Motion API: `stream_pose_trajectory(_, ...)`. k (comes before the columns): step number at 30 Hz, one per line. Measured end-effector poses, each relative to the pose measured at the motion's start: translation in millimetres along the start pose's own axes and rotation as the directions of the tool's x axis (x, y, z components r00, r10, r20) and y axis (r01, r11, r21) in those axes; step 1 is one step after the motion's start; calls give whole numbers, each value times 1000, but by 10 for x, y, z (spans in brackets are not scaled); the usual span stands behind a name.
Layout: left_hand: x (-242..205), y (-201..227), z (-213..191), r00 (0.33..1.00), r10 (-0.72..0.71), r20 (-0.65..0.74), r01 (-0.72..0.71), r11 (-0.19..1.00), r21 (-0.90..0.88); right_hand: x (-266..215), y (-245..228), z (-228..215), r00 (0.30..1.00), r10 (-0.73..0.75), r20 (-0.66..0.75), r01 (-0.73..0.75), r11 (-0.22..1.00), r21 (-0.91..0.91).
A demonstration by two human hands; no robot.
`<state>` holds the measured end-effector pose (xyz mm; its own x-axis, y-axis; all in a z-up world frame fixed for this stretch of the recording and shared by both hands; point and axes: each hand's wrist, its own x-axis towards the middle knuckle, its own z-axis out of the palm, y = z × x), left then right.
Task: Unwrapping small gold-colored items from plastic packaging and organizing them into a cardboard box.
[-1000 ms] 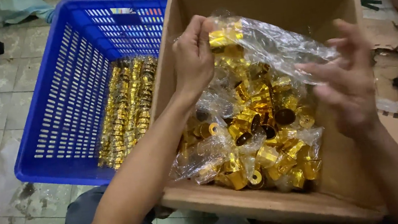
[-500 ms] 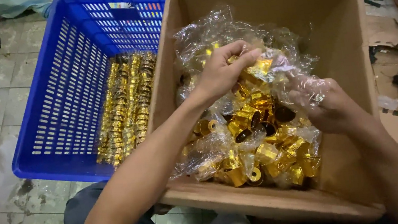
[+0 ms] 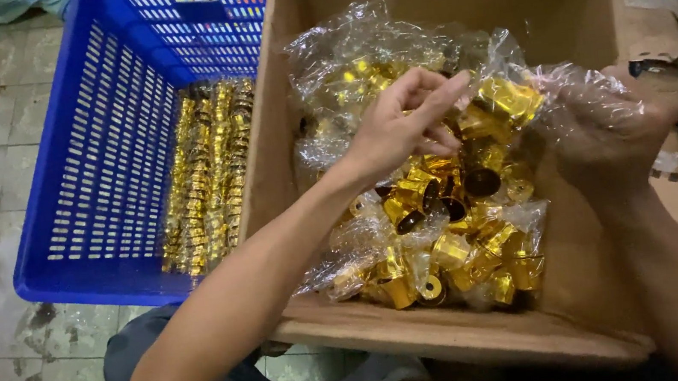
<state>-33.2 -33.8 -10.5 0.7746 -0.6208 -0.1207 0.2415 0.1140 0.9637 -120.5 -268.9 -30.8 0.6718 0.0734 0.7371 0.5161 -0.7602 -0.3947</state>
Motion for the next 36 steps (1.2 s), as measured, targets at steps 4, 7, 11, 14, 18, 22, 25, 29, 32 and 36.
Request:
stream_pose_trajectory(4, -7, -154, 9, 986, 105, 127, -99, 994, -57, -31, 27, 20, 997, 35, -68, -35, 999, -3)
stream_pose_trajectory(7, -29, -187, 45, 952, 244, 184, -239, 970, -48, 45, -39, 1, 997, 51, -63, -49, 998, 28)
stream_pose_trajectory(11, 26, -192, 23, 847, 519, 114, -500, 706, 502, -74, 223, 18, 985, 171, -5, -167, 965, 201)
stream_pose_trajectory(14, 151, -273, -72, 666, 670, 329, -664, 331, 670, 31, 113, 3, 989, 142, 35, -146, 979, 146)
stream_pose_trajectory(18, 207, -356, -149, 559, 704, 438, -654, 49, 755, 53, 129, -15, 970, 231, 73, -240, 956, 168)
stream_pose_trajectory(22, 90, -259, -60, 585, 630, 510, -686, 50, 726, 27, 339, -60, 968, 244, 62, -252, 937, 243)
stream_pose_trajectory(25, 18, -173, 33, 582, 645, 494, -702, 93, 706, 6, 457, -76, 971, 235, -36, -222, 951, 213)
stream_pose_trajectory(29, 67, -80, -150, 630, 727, 272, -638, 284, 716, 50, 289, -100, 943, 331, 39, -329, 907, 261)
stream_pose_trajectory(32, 194, -126, -337, 577, 817, 28, -619, 414, 668, 176, 100, -107, 863, 504, 40, -492, 821, 290)
stream_pose_trajectory(36, -51, 222, -719, 707, 605, -366, -296, 723, 624, -138, 855, -214, 897, 429, -106, -415, 900, 131)
